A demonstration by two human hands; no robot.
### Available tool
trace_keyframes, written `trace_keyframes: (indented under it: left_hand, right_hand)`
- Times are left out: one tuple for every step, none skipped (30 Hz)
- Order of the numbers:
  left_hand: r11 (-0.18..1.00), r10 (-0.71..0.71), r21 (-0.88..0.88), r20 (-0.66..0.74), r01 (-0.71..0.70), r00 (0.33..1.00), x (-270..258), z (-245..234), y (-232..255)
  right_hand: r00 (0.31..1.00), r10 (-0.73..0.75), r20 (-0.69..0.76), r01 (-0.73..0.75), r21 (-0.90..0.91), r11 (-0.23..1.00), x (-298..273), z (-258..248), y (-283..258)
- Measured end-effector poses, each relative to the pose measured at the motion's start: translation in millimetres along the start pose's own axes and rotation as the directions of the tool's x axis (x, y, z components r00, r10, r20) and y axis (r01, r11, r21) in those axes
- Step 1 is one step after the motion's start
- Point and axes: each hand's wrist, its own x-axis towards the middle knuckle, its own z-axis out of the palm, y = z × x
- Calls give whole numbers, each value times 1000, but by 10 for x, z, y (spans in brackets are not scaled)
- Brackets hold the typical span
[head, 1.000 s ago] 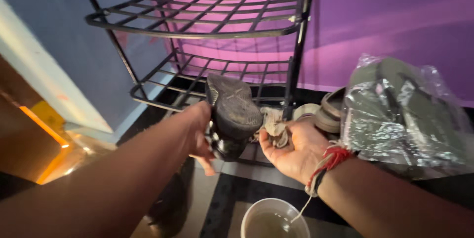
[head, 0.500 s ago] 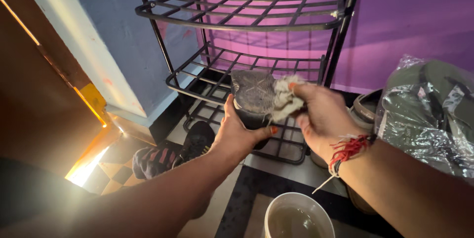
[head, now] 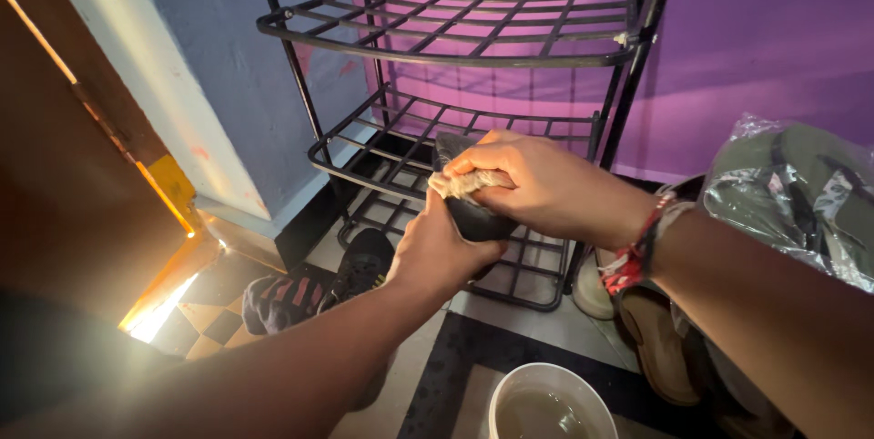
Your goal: The person wipes a black sneaker with a cloth, dipping the cloth into a bucket of water to clean the shoe's exterior and sole. The person handles the shoe one at a time, rotating it to wipe different sides and placing it on a metal shoe rack.
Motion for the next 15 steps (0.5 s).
trace_keyframes:
  left_hand:
    - [999,34,6,-13,-34,999,15,-21,-19]
    - [998,65,9,-26,-65,998,29,-32,-36]
    - [993,110,38,-41,-109,993,49,-37,-43]
    - [987,152,70,-59,-147,987,59,-59,-52]
    - [977,193,102,-76,-185,978,59,-80,-54]
    - [980,162,133,-97,-149,982,52,-94,-41]
    - [980,132,162,-120,-112,984,38,-95,-10]
    - [978,104,193,-144,-75,984,11,-91,29]
    - [983,75,177,-174,-44,982,-32,-78,68]
    - [987,47,163,-200,-14,979,-75,-66,106]
    - [989,18,148,-226,16,974,-112,-62,136]
    - [992,-8,123,-220,36,975,-150,-52,159]
    - [994,-34,98,-215,56,976,-181,-38,171]
    - [995,-55,73,-205,72,977,-190,-29,175]
    - [997,-16,66,-212,31,977,-190,-31,159]
  right_hand:
    - [998,55,38,-54,-33,998,-23,-72,-23]
    - [991,111,77,-106,-68,992,-27,-123,-38]
    - [971,194,137,-190,-40,981,-44,-183,-30]
    - [943,267,201,-270,-13,963,-83,-257,0]
    - [904,334,265,-349,8,937,-124,-300,39]
    - [908,363,209,-388,94,917,-143,-301,83]
    - [905,395,154,-419,182,889,-151,-287,136]
    - [897,430,101,-441,272,856,-154,-273,197]
    - [900,431,69,-429,324,843,-151,-262,261]
    - [899,436,36,-416,379,827,-144,-242,319]
    - [897,442,5,-400,432,808,-135,-222,369]
    - [908,415,54,-366,583,725,-105,-200,403]
    - [920,381,98,-331,715,616,-58,-176,410]
    - [930,342,132,-295,823,485,-44,-173,391]
    - [929,342,138,-337,696,634,-45,-167,345]
